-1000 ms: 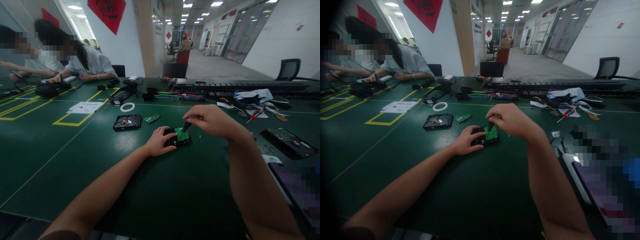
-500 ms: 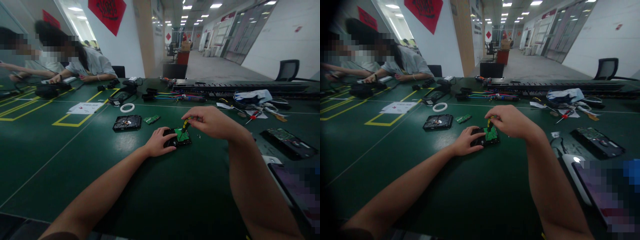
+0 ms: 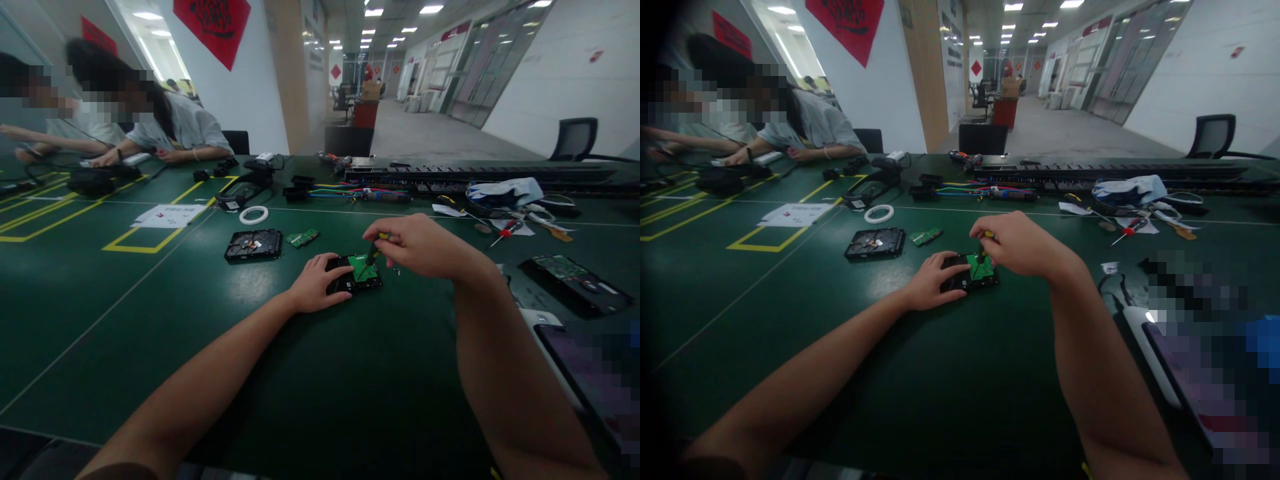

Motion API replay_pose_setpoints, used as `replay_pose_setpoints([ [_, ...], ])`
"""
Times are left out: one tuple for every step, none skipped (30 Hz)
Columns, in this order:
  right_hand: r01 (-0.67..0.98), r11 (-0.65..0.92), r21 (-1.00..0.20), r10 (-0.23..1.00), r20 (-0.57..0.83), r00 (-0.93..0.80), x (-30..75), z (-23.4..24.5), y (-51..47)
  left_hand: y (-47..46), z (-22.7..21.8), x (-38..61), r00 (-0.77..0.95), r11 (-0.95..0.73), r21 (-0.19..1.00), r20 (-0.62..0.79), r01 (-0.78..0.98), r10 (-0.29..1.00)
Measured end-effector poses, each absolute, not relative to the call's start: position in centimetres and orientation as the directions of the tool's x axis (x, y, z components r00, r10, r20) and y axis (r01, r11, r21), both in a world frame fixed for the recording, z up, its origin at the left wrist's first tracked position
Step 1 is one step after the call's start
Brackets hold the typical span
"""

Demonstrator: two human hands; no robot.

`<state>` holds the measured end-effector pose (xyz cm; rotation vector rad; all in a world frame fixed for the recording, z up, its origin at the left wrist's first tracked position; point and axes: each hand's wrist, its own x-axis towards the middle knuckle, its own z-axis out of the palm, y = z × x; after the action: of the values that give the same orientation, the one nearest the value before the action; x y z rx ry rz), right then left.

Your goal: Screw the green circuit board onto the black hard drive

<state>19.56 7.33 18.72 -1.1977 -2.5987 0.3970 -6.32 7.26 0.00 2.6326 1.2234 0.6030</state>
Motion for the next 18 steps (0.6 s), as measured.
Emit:
replay_pose_setpoints([
  [0.705, 0.625, -0.335, 0.77, 0.114, -0.628, 19.57, 18.7, 7.33, 7.27, -0.03, -6.33, 0.581, -0.648, 0.321, 0.288, 0.69, 0.761],
  [0.709, 0.628, -0.321, 0.77, 0.12, -0.627, 19.58, 18.67, 7.36, 7.28, -0.06, -6.32, 0.582, -0.65, 0.319, 0.29, 0.69, 0.76],
  [0.71, 0.632, -0.31, 0.768, 0.127, -0.628, 19.6, 18.61, 7.4, 7.29, -0.1, -6.32, 0.583, -0.651, 0.317, 0.291, 0.69, 0.759],
  [0.708, 0.637, -0.306, 0.765, 0.133, -0.631, 19.61, 18.55, 7.45, 7.3, -0.13, -6.31, 0.584, -0.652, 0.314, 0.292, 0.69, 0.758],
  [0.702, 0.643, -0.307, 0.76, 0.136, -0.636, 19.61, 18.49, 7.5, 7.3, -0.16, -6.3, 0.585, -0.654, 0.311, 0.293, 0.69, 0.756],
  [0.693, 0.649, -0.314, 0.753, 0.137, -0.643, 19.61, 18.44, 7.55, 7.3, -0.17, -6.29, 0.586, -0.655, 0.309, 0.294, 0.689, 0.755],
  [0.684, 0.654, -0.324, 0.747, 0.135, -0.651, 19.61, 18.4, 7.59, 7.29, -0.18, -6.29, 0.585, -0.656, 0.309, 0.297, 0.689, 0.754],
  [0.675, 0.657, -0.335, 0.742, 0.13, -0.658, 19.6, 18.38, 7.61, 7.29, -0.17, -6.29, 0.585, -0.656, 0.31, 0.3, 0.688, 0.754],
  [0.669, 0.658, -0.346, 0.739, 0.123, -0.662, 19.59, 18.37, 7.61, 7.28, -0.15, -6.29, 0.585, -0.657, 0.312, 0.301, 0.686, 0.753],
  [0.667, 0.656, -0.355, 0.738, 0.116, -0.664, 19.58, 18.38, 7.59, 7.28, -0.13, -6.29, 0.585, -0.658, 0.313, 0.303, 0.685, 0.753],
  [0.669, 0.65, -0.36, 0.741, 0.108, -0.663, 19.57, 18.41, 7.56, 7.28, -0.11, -6.3, 0.585, -0.659, 0.314, 0.303, 0.684, 0.752],
  [0.676, 0.642, -0.363, 0.748, 0.101, -0.656, 19.57, 18.43, 7.53, 7.29, -0.09, -6.3, 0.585, -0.659, 0.313, 0.304, 0.684, 0.752],
  [0.685, 0.633, -0.362, 0.756, 0.097, -0.647, 19.57, 18.44, 7.5, 7.29, -0.07, -6.3, 0.585, -0.659, 0.314, 0.304, 0.684, 0.752],
  [0.693, 0.627, -0.356, 0.763, 0.098, -0.639, 19.57, 18.43, 7.48, 7.29, -0.06, -6.3, 0.584, -0.658, 0.315, 0.304, 0.684, 0.753],
  [0.699, 0.625, -0.347, 0.767, 0.104, -0.634, 19.58, 18.41, 7.48, 7.3, -0.06, -6.3, 0.583, -0.657, 0.317, 0.305, 0.684, 0.753],
  [0.703, 0.628, -0.335, 0.767, 0.115, -0.631, 19.58, 18.37, 7.49, 7.3, -0.05, -6.3, 0.582, -0.657, 0.321, 0.305, 0.683, 0.754],
  [0.706, 0.632, -0.319, 0.767, 0.125, -0.629, 19.58, 18.31, 7.51, 7.29, -0.05, -6.29, 0.582, -0.657, 0.323, 0.305, 0.681, 0.754],
  [0.713, 0.634, -0.301, 0.768, 0.134, -0.626, 19.58, 18.25, 7.53, 7.29, -0.05, -6.29, 0.583, -0.657, 0.324, 0.304, 0.681, 0.754],
])
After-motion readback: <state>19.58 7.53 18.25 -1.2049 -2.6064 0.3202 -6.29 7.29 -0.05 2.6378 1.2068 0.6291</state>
